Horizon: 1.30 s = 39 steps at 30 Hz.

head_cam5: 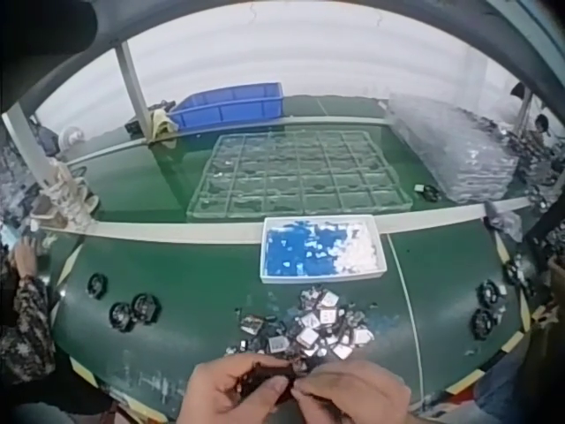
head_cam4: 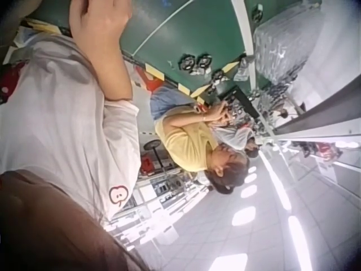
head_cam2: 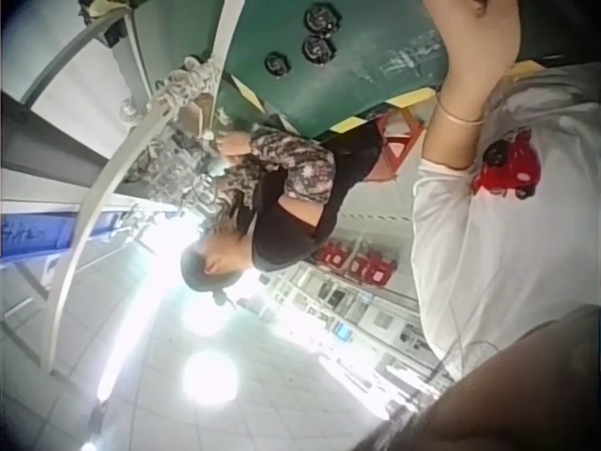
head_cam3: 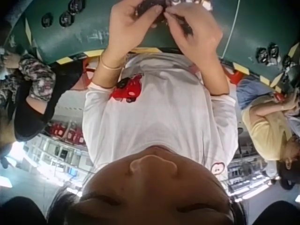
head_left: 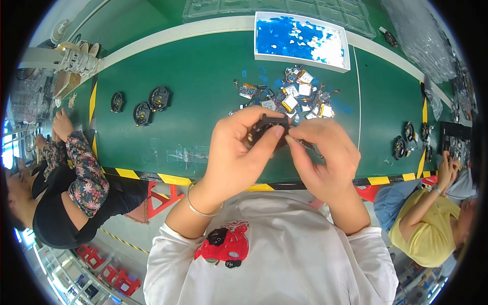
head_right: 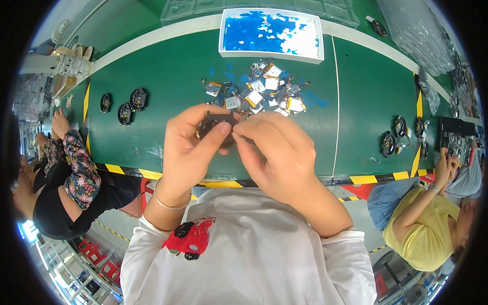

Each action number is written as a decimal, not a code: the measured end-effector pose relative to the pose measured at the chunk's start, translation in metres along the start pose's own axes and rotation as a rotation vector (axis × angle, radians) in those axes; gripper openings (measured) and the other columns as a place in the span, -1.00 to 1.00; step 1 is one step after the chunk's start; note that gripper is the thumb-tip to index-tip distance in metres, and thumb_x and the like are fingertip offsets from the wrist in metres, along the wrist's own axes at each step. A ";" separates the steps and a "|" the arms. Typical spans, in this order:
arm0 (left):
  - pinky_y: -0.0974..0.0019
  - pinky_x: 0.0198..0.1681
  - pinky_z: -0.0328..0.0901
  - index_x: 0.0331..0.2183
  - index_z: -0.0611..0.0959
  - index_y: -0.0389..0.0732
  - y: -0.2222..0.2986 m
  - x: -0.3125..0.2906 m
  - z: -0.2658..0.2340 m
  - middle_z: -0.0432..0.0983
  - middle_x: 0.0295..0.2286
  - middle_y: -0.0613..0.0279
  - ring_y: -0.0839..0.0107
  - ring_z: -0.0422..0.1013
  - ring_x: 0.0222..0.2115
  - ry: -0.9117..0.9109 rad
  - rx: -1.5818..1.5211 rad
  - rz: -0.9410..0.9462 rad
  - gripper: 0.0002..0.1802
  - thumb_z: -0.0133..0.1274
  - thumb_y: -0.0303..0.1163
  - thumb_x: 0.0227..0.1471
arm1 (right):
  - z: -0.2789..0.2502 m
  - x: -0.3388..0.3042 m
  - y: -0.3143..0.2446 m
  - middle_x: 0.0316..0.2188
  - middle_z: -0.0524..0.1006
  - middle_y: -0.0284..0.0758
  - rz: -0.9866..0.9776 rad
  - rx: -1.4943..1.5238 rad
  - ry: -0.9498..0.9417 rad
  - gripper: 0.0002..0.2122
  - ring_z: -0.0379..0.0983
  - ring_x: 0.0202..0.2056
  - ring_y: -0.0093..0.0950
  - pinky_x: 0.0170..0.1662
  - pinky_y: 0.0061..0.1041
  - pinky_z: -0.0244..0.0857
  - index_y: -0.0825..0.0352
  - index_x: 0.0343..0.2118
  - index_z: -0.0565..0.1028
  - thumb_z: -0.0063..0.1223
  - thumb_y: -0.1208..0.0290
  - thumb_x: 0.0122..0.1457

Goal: The person assembles electronic components by hand, inserting circuit boards and batteries into plastic housings at a factory workbench.

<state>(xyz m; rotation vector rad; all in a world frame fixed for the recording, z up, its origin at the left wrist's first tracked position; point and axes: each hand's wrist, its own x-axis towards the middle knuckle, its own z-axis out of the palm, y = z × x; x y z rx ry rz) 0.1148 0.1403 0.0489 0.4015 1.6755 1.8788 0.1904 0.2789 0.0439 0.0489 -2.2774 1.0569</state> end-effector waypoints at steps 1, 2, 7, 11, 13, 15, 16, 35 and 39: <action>0.55 -0.47 0.32 -0.29 0.55 -0.38 0.001 0.002 0.000 0.52 -0.47 0.26 0.65 0.39 -0.51 0.021 0.031 0.011 -0.85 0.01 -0.63 0.01 | 0.000 0.000 -0.001 -0.46 0.51 -0.25 0.059 0.071 -0.035 -0.83 0.44 -0.45 -0.49 -0.39 -0.57 0.34 0.43 -0.42 0.49 0.14 0.74 -0.14; 0.55 -0.47 0.32 -0.29 0.55 -0.38 -0.002 0.004 -0.002 0.52 -0.47 0.26 0.65 0.39 -0.51 0.021 0.033 0.012 -0.85 0.01 -0.63 0.01 | -0.001 -0.001 -0.002 -0.44 0.51 -0.28 0.117 0.142 -0.069 -0.83 0.44 -0.44 -0.52 -0.36 -0.59 0.33 0.44 -0.39 0.50 0.13 0.75 -0.11; 0.49 -0.46 0.39 -0.32 0.54 -0.33 -0.011 0.014 -0.011 0.55 -0.39 0.16 0.54 0.48 -0.47 -0.074 -0.174 -0.182 -0.88 -0.05 -0.54 0.07 | -0.007 -0.010 0.019 -0.41 0.48 -0.38 0.722 0.826 -0.115 -0.86 0.38 -0.40 -0.62 -0.33 -0.67 0.26 0.45 -0.33 0.48 0.06 0.69 0.00; 0.43 -0.45 0.45 -0.33 0.53 -0.31 -0.009 0.014 -0.012 0.55 -0.36 0.10 0.41 0.53 -0.42 -0.112 -0.315 -0.301 -0.89 -0.04 -0.52 0.05 | -0.024 -0.007 0.030 -0.34 0.46 -0.36 0.754 0.790 -0.217 -0.85 0.35 -0.33 -0.66 -0.32 -0.68 0.21 0.46 -0.30 0.51 -0.02 0.66 0.06; 0.39 -0.45 0.48 -0.31 0.52 -0.32 -0.009 0.015 -0.014 0.54 -0.38 0.11 0.34 0.54 -0.39 -0.196 -0.371 -0.333 -0.86 -0.01 -0.52 0.02 | -0.024 -0.004 0.035 -0.32 0.46 -0.33 0.595 0.691 -0.187 -0.83 0.35 -0.29 -0.65 -0.29 -0.67 0.20 0.45 -0.28 0.54 -0.04 0.67 0.08; 0.40 -0.46 0.47 -0.30 0.52 -0.32 -0.009 0.016 -0.014 0.54 -0.39 0.10 0.36 0.54 -0.41 -0.260 -0.428 -0.374 -0.84 0.02 -0.49 0.01 | -0.023 -0.002 0.030 -0.35 0.47 -0.35 0.572 0.673 -0.131 -0.84 0.36 -0.32 -0.64 -0.31 -0.68 0.21 0.44 -0.29 0.54 -0.02 0.67 0.08; 0.42 -0.47 0.47 -0.29 0.51 -0.32 -0.008 0.015 -0.013 0.53 -0.39 0.10 0.37 0.54 -0.42 -0.316 -0.486 -0.412 -0.81 0.05 -0.47 0.00 | -0.022 0.000 0.027 -0.37 0.48 -0.36 0.546 0.657 -0.082 -0.85 0.37 -0.35 -0.63 -0.33 -0.69 0.21 0.44 -0.29 0.54 -0.01 0.67 0.08; 0.28 -0.40 0.46 -0.32 0.59 -0.31 -0.018 0.013 0.000 0.56 -0.41 0.11 0.34 0.53 -0.41 -0.237 -0.563 -0.566 -0.79 0.15 -0.42 -0.04 | -0.027 -0.004 0.027 -0.49 0.49 -0.40 0.736 1.002 -0.231 -0.93 0.44 -0.49 -0.60 -0.40 -0.67 0.30 0.43 -0.45 0.51 0.13 0.69 -0.02; 0.27 -0.40 0.46 -0.32 0.59 -0.30 -0.015 0.016 -0.002 0.56 -0.40 0.09 0.31 0.54 -0.42 -0.269 -0.587 -0.579 -0.80 0.14 -0.42 -0.04 | -0.027 -0.005 0.039 -0.51 0.45 -0.43 0.827 1.169 -0.333 -0.95 0.41 -0.50 -0.59 -0.40 -0.66 0.27 0.41 -0.45 0.52 0.14 0.65 0.00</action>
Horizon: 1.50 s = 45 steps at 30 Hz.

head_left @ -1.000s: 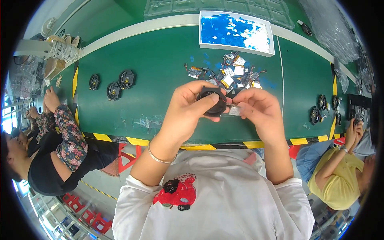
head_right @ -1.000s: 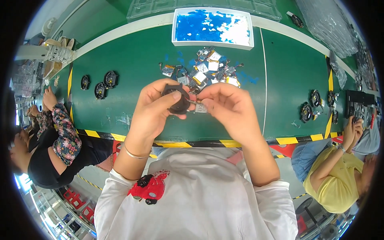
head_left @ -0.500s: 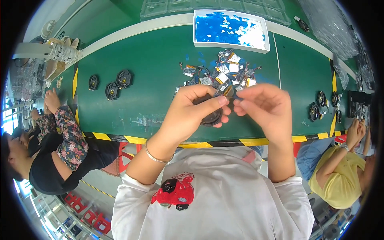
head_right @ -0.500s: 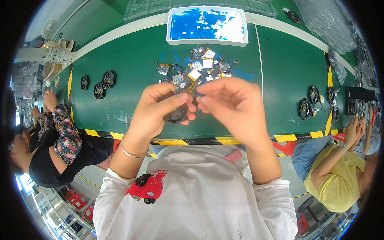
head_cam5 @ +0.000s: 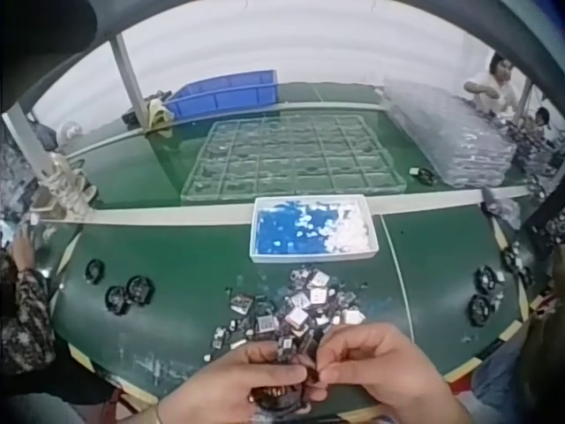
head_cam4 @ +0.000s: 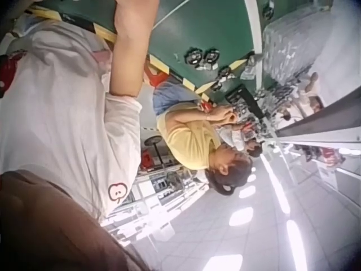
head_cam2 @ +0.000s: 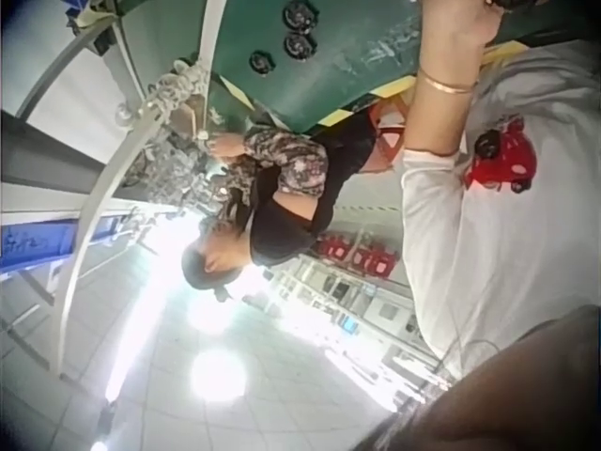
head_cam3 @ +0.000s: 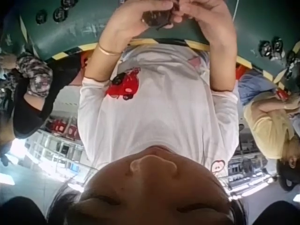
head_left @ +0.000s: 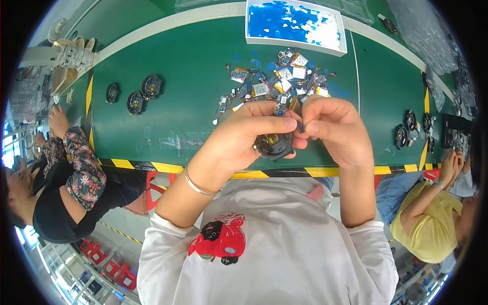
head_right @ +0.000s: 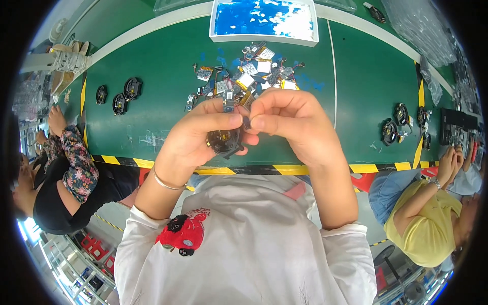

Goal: The person assembles electronic components by hand, inserting circuit boards and batteries into plastic housings at a factory workbench.

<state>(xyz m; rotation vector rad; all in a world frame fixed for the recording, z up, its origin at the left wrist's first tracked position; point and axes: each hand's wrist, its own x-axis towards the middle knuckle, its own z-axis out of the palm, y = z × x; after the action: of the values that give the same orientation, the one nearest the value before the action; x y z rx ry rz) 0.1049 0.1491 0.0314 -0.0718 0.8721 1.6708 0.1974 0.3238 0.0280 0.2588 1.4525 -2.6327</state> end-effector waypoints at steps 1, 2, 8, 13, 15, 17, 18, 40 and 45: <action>0.28 -0.41 0.45 -0.33 0.59 -0.30 0.001 0.000 -0.001 0.57 -0.41 0.08 0.30 0.54 -0.43 -0.021 -0.002 -0.033 -0.80 0.14 -0.41 -0.04 | -0.001 -0.001 0.001 -0.52 0.45 -0.43 -0.009 0.040 0.085 -0.96 0.40 -0.49 -0.61 -0.40 -0.65 0.25 0.41 -0.45 0.52 0.14 0.63 0.00; 0.28 -0.41 0.45 -0.34 0.59 -0.30 0.003 -0.001 -0.002 0.57 -0.42 0.06 0.29 0.54 -0.44 -0.042 -0.004 -0.066 -0.80 0.14 -0.40 -0.04 | -0.002 -0.002 0.003 -0.53 0.45 -0.42 -0.019 0.079 0.170 -0.97 0.39 -0.49 -0.62 -0.40 -0.63 0.24 0.40 -0.46 0.53 0.14 0.61 0.01; 0.29 -0.47 0.45 -0.36 0.58 -0.29 0.001 0.001 -0.007 0.57 -0.48 0.04 0.29 0.54 -0.49 0.018 -0.078 -0.043 -0.81 0.14 -0.37 -0.03 | -0.003 -0.019 0.024 -0.48 0.48 -0.27 -0.476 -1.412 0.321 -0.90 0.42 -0.42 -0.37 -0.33 -0.50 0.29 0.41 -0.43 0.54 0.07 0.67 -0.05; 0.29 -0.50 0.47 -0.39 0.58 -0.30 -0.004 0.005 0.003 0.55 -0.51 0.11 0.34 0.52 -0.54 0.103 0.008 0.038 -0.82 0.07 -0.37 0.02 | 0.024 -0.024 0.013 -0.41 0.55 -0.22 -0.604 -0.996 0.458 -0.80 0.51 -0.41 -0.41 -0.34 -0.54 0.35 0.44 -0.37 0.54 0.15 0.73 -0.13; 0.28 -0.50 0.47 -0.39 0.58 -0.30 -0.007 0.004 0.005 0.55 -0.52 0.13 0.35 0.52 -0.54 0.120 0.037 0.059 -0.84 0.06 -0.38 0.02 | 0.029 -0.022 0.009 -0.40 0.56 -0.22 -0.627 -1.030 0.393 -0.81 0.51 -0.42 -0.47 -0.33 -0.58 0.37 0.45 -0.39 0.54 0.17 0.74 -0.14; 0.34 -0.46 0.47 -0.32 0.57 -0.32 -0.010 0.003 0.003 0.55 -0.46 0.14 0.39 0.52 -0.50 0.069 0.030 0.107 -0.82 0.10 -0.45 -0.01 | 0.029 -0.016 0.008 -0.39 0.56 -0.22 -0.721 -1.175 0.320 -0.82 0.51 -0.40 -0.49 -0.30 -0.58 0.39 0.45 -0.40 0.54 0.16 0.75 -0.14; 0.34 -0.46 0.47 -0.32 0.57 -0.32 -0.009 0.000 0.003 0.55 -0.46 0.14 0.39 0.52 -0.50 0.066 0.033 0.109 -0.82 0.10 -0.45 -0.01 | 0.030 -0.017 0.006 -0.40 0.55 -0.24 -0.690 -1.152 0.339 -0.84 0.50 -0.41 -0.51 -0.31 -0.57 0.39 0.45 -0.43 0.53 0.15 0.76 -0.12; 0.46 -0.24 0.44 -0.04 0.41 -0.36 -0.022 -0.021 0.021 0.45 -0.21 0.20 0.54 0.42 -0.24 -0.002 0.303 0.396 -0.63 -0.19 -0.70 0.07 | 0.018 -0.009 0.024 -0.48 0.45 -0.23 -0.990 -1.104 0.295 -0.83 0.39 -0.47 -0.43 -0.41 -0.51 0.25 0.43 -0.50 0.52 0.21 0.73 -0.23; 0.50 -0.28 0.43 -0.06 0.43 -0.38 -0.019 -0.020 0.021 0.48 -0.21 0.19 0.57 0.43 -0.26 0.030 0.326 0.404 -0.65 -0.11 -0.68 0.06 | 0.021 -0.005 0.029 -0.42 0.42 -0.33 -0.699 -0.478 0.358 -0.77 0.36 -0.41 -0.57 -0.33 -0.59 0.30 0.37 -0.39 0.41 0.22 0.70 -0.10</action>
<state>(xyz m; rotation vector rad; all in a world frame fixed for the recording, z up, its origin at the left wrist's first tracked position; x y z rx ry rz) 0.1358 0.1453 0.0464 0.3232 1.2311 1.8748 0.2064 0.2906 0.0161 0.1991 2.6422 -2.6599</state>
